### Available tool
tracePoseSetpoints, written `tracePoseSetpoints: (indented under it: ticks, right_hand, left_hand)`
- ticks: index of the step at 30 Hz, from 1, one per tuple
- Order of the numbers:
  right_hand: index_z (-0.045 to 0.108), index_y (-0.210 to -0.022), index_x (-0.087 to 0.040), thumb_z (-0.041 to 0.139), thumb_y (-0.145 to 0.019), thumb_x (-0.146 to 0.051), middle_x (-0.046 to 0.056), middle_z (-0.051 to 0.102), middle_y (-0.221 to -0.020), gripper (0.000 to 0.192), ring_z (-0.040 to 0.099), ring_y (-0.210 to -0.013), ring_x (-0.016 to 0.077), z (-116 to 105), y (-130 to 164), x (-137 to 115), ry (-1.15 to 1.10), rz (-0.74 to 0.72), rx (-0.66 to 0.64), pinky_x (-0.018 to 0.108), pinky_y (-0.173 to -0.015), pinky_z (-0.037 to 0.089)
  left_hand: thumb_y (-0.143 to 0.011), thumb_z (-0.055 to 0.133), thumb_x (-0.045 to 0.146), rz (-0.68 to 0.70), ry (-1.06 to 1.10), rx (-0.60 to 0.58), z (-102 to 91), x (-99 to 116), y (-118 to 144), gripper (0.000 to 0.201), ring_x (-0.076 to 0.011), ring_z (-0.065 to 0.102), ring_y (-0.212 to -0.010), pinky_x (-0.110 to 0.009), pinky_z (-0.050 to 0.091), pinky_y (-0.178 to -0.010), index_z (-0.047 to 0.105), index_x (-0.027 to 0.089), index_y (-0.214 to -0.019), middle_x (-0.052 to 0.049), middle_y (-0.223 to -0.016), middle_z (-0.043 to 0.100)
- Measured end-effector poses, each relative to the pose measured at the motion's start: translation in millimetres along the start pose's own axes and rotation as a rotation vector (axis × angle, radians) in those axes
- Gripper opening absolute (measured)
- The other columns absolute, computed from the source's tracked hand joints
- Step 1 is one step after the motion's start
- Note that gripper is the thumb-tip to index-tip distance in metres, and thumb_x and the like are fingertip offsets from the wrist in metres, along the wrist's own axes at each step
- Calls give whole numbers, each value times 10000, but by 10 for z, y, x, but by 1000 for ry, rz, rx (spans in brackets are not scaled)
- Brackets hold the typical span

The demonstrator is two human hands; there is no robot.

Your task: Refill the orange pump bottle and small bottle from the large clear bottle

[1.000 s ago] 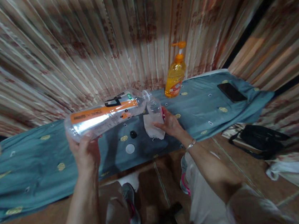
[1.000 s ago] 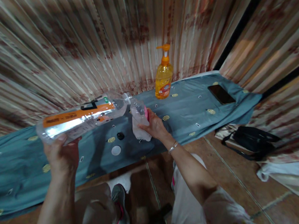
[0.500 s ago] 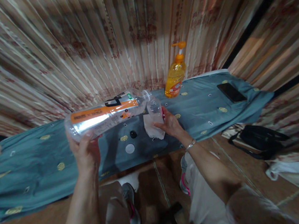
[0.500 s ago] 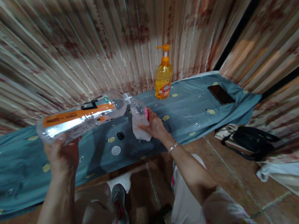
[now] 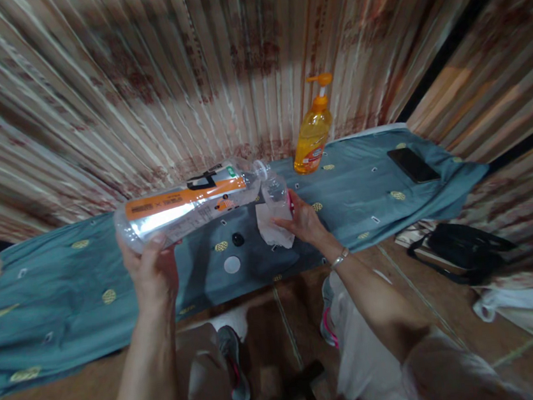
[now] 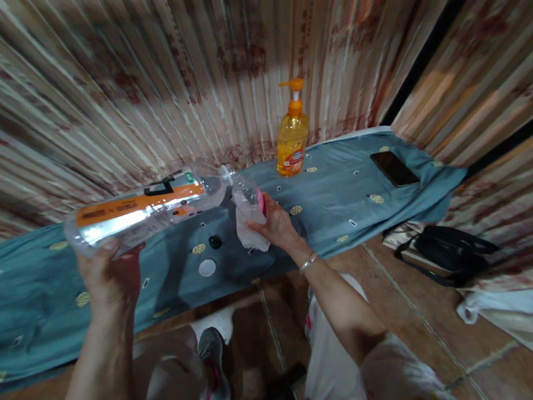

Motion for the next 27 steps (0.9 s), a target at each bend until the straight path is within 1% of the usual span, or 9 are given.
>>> tracePoseSetpoints:
  ticks: [6,12,16,22,27]
  right_hand:
    - [517,-1456,-135,886,-762,-371,213,723,-1329,821,718,-1201,370,-6,-2,-15,12,19,-19,512,-1040,578]
    - [501,-1473,-106,877,-776,-379,241,712,-1338,838,711,-1209,385,-12,-4,-15,21,12,-31,539,-1052,571]
    - [504,-1484,-142,873,-783,-408,220,708,-1356,835,708,-1220,377,-3,-2,5,20,-1,-11,534,-1048,574]
    - [522,-1456,-125,882,-775,-390,220,723,-1320,815,717,-1200,372,-2,-5,-13,29,11,-16,509,-1032,583]
    - [550,-1415,-129,888,-766,-373,206,742,-1282,772,735,-1159,363,-9,-1,-36,11,14,-13,492,-1012,590]
  left_hand:
    - [-501,911,296,8,-5,2,-3,-11,1,887,-136,620,-775,-212,475,-578,661,301,-1352,-45,-1229,722]
    - [-517,889,287,-2,-16,12,22,21,20,818,-144,622,-791,-207,483,-589,683,314,-1308,-40,-1206,737]
    - [-505,880,279,-7,-21,19,25,27,19,818,-145,615,-790,-215,484,-602,687,310,-1299,-37,-1201,741]
    - [-496,934,308,-2,3,5,23,24,20,895,-142,622,-805,-221,453,-614,651,328,-1345,-27,-1208,728]
    - [-507,925,312,4,-5,6,37,32,19,863,-138,614,-784,-220,445,-601,659,296,-1327,-45,-1202,728]
Point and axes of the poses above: each hand's wrist, its own y-axis away from the middle knuckle, its own z-axis out of the palm, x = y × z, the point moved 2 cm from there along -y, towards the middle knuckle
